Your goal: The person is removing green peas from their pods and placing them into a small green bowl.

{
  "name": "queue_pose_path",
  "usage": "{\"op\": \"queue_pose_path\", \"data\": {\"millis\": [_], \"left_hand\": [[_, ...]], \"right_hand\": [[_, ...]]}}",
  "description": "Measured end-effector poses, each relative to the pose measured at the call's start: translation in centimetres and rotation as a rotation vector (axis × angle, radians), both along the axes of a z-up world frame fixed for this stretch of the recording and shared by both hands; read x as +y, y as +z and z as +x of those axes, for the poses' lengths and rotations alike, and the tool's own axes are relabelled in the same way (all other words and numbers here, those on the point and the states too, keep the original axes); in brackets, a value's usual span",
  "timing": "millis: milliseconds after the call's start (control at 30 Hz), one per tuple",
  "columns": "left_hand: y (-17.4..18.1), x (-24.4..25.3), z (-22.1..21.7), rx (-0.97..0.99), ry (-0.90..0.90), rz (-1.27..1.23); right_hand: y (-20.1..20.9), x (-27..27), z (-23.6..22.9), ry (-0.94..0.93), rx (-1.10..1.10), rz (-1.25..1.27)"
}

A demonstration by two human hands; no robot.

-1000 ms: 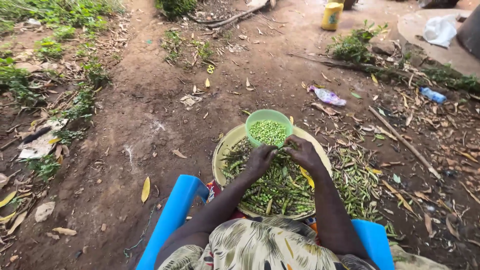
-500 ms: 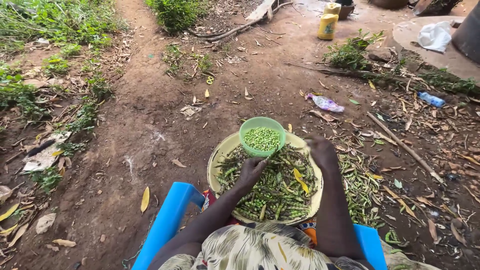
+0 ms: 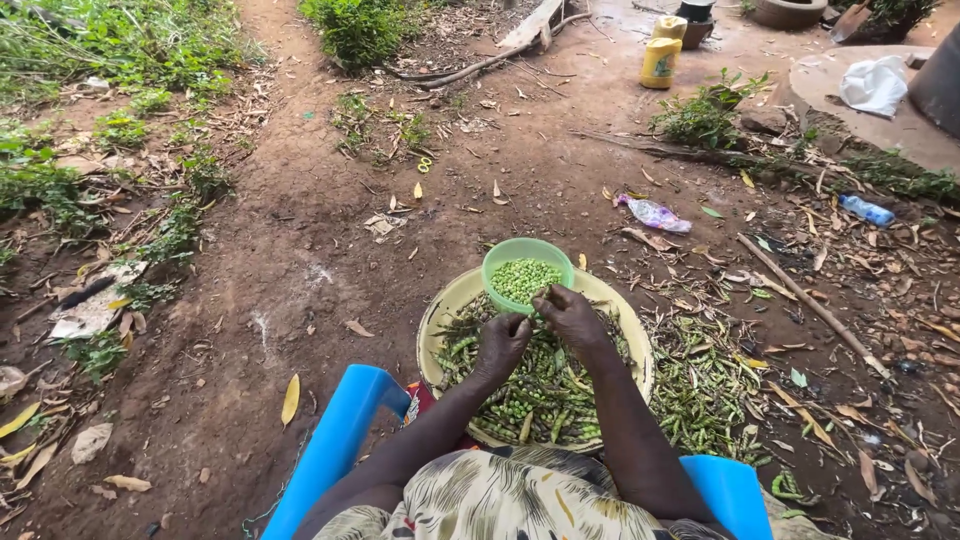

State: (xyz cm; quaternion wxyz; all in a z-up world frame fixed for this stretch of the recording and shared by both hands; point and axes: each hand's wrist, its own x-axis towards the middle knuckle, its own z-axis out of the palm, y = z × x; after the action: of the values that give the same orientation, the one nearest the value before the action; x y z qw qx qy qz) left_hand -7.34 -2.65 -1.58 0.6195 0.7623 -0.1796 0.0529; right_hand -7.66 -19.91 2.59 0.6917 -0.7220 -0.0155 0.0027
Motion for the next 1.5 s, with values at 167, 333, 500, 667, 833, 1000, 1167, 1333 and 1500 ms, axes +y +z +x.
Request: {"op": "queue_pose_path", "data": {"millis": [167,333,500,667,833,1000,1167,1333,1500], "left_hand": [[1.1,0.6,-0.2,0.018,-0.065,-0.129],[-1.2,0.4,0.3,0.477,-0.307,-0.665],[-0.3,0.3,0.5,0.293,-0.187,-0.423],[0.4,1.0,1.1,-0.137,0.008,-0.122],[-2.0,1.2,2.6,0.631,-0.191,-0.765],[-1.6,1.3,2.0,0.609,-0.265,-0.731],[4.5,2.0,-0.7,0.361,-0.176,-0.391],[4.4,2.5,-0.3,0.336,-0.321,-0.465],[2.0,1.8,0.6,0.339,-0.242,-0.531]], "right_hand": [[-2.3,1.0,1.0,-0.001,0.045,0.149],[-2.8,1.1,0.8,0.133,0.05,0.501],[-1.4,1.5,0.1,0.188,0.065,0.505],[1.1,1.9,-1.2,0.178,-0.032,0.209],[1.9,2.1,-1.5,0.194,-0.061,0.217],[-0.5,2.1,-0.1,0.179,-0.027,0.174],[2.6,3.2,-2.2,0.159,-0.196,-0.126],[2.6,3.8,-2.1,0.164,-0.127,-0.214],[-5.0,1.4,2.3,0.266,0.091,0.666]]}}
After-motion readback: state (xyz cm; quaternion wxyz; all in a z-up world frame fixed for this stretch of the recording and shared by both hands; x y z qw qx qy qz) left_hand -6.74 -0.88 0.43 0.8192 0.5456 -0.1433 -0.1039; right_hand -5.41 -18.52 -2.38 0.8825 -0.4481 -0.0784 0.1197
